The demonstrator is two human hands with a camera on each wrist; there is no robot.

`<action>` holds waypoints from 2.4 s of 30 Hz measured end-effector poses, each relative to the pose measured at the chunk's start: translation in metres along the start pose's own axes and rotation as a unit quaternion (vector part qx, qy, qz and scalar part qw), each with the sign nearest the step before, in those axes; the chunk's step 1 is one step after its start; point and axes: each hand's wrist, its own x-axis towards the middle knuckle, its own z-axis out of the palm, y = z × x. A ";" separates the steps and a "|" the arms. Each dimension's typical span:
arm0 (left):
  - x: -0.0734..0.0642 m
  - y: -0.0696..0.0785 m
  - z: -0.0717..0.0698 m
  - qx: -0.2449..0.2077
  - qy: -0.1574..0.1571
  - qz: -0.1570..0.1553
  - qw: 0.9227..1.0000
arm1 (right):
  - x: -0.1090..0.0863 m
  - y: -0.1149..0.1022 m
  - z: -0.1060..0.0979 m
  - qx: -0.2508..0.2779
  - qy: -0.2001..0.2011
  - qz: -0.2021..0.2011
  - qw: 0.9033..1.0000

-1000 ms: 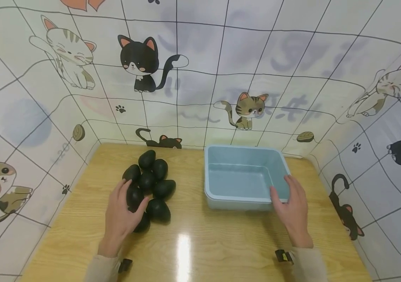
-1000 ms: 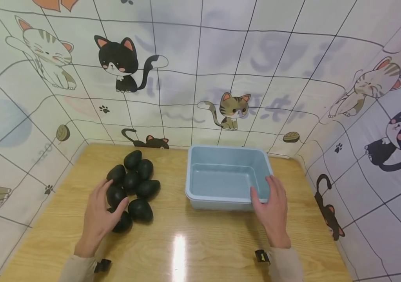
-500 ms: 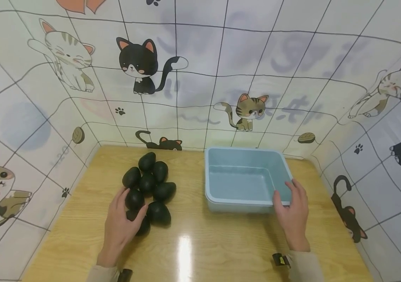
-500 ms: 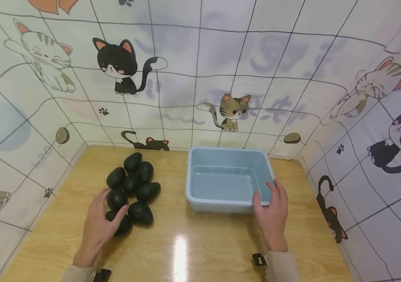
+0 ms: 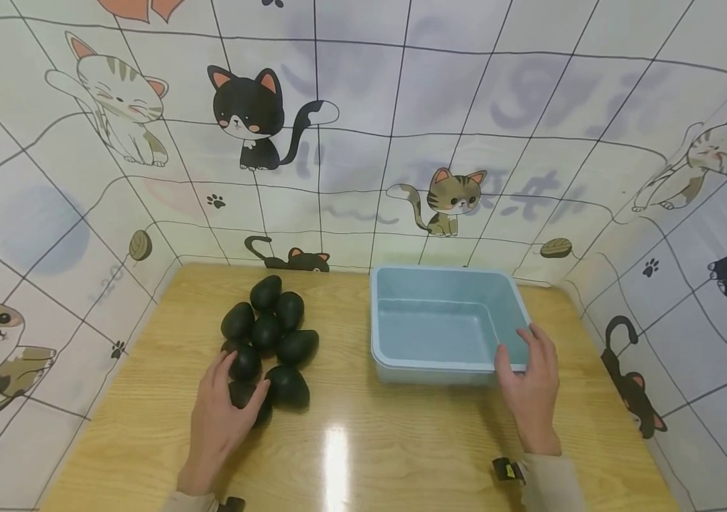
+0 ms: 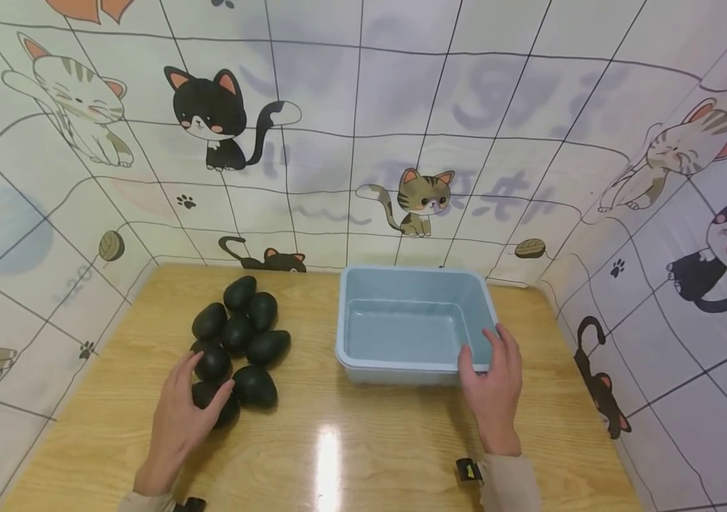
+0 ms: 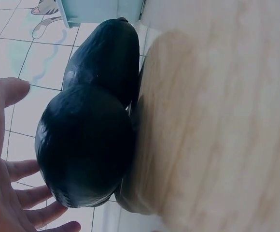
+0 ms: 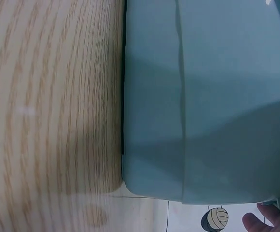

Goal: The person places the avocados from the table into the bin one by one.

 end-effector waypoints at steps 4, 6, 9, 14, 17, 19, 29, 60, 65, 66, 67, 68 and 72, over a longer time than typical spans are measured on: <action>-0.002 -0.001 -0.001 0.009 -0.010 -0.005 1.000 | 0.000 0.000 0.000 0.007 0.007 -0.006 1.000; -0.002 -0.002 -0.001 0.013 -0.014 -0.006 1.000 | 0.000 0.000 0.000 0.010 0.011 -0.007 1.000; -0.003 -0.005 -0.001 0.024 -0.021 -0.005 0.999 | 0.000 -0.001 0.000 0.013 0.016 -0.005 1.000; -0.004 -0.007 -0.003 0.038 -0.037 -0.009 0.999 | 0.000 -0.002 0.000 0.013 0.019 -0.004 1.000; -0.005 -0.008 -0.004 0.043 -0.044 -0.016 0.998 | 0.000 -0.003 0.001 0.013 0.020 -0.005 1.000; -0.006 -0.008 -0.004 0.045 -0.048 -0.019 0.998 | 0.000 -0.003 0.001 0.014 0.020 -0.007 1.000; -0.011 -0.008 -0.008 0.063 -0.098 -0.038 0.992 | -0.002 -0.003 0.002 0.015 0.016 -0.001 1.000; -0.018 -0.009 -0.010 0.046 -0.122 -0.056 0.990 | -0.008 -0.003 0.002 0.013 0.036 0.000 0.999; -0.018 -0.008 -0.011 0.045 -0.118 -0.066 0.990 | -0.007 -0.001 0.003 0.020 0.033 0.000 0.999; -0.019 -0.008 -0.012 0.043 -0.116 -0.070 0.990 | -0.006 -0.001 0.003 0.022 0.030 0.001 0.999; -0.019 -0.007 -0.012 0.039 -0.111 -0.075 0.990 | -0.006 0.000 0.003 0.025 0.027 0.001 0.999; -0.019 -0.006 -0.013 0.033 -0.106 -0.081 0.990 | -0.006 0.000 0.002 0.026 0.024 0.001 0.999; -0.019 -0.003 -0.014 0.012 -0.085 -0.092 0.992 | -0.008 0.000 -0.002 0.036 0.031 -0.013 0.999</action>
